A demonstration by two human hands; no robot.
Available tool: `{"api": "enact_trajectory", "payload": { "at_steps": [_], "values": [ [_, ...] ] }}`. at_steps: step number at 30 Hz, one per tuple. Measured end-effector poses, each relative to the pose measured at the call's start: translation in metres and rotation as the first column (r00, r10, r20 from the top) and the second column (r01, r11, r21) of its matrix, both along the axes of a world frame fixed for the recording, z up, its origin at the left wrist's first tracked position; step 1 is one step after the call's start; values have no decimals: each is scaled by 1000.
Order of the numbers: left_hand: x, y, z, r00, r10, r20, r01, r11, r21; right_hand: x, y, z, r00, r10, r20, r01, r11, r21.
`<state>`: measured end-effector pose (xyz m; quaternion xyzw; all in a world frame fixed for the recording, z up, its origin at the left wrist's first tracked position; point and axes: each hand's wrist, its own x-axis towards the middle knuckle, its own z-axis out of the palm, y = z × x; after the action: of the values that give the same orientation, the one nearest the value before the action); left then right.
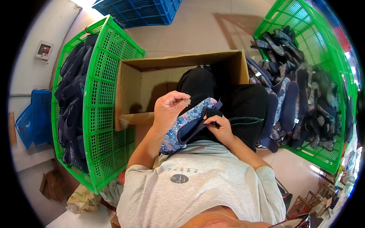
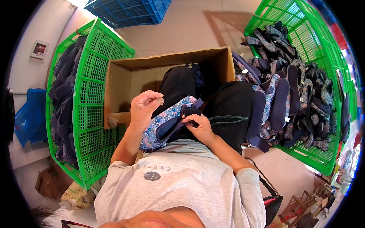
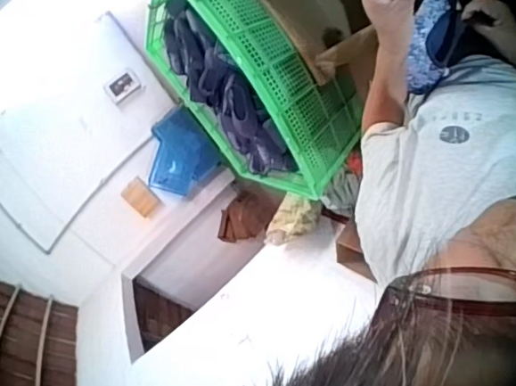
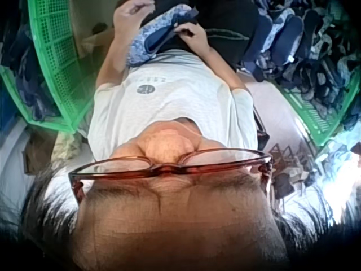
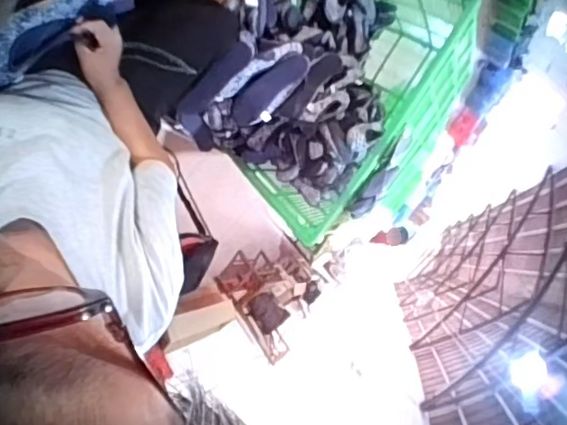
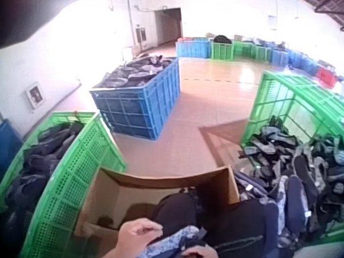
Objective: The person sits on the floor and uses small scissors to trim loose threads and fabric edges from floral-patterned slippers. They pick up slippers from a green crate, trim the edges, and place the finished items into a cardboard box.
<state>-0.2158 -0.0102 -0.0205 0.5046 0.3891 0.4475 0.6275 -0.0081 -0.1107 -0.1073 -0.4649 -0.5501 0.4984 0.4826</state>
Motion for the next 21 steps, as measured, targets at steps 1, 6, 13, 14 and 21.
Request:
{"api": "enact_trajectory", "payload": {
  "at_steps": [1, 6, 13, 14, 21],
  "values": [
    [0, 0, -1, 1000, 5, -2, -5, 1000, -9, 0, 0, 1, 1000, 2, 7, -2, 1000, 15],
    [0, 1, -1, 1000, 28, 8, -28, 997, -69, 1, 2, 3, 1000, 10, 25, -11, 1000, 27],
    [-2, 3, -8, 993, 36, 113, -16, 984, -177, 8, 0, 2, 988, -13, -155, 17, 1000, 24],
    [-3, 4, -8, 993, 27, 119, -5, 983, -185, 11, 0, 4, 975, -36, -219, 39, 999, 9],
    [2, 3, -5, 994, -107, -33, 95, 960, -264, 33, 13, 12, 922, -342, -181, 258, 893, -369]
  ]
}}
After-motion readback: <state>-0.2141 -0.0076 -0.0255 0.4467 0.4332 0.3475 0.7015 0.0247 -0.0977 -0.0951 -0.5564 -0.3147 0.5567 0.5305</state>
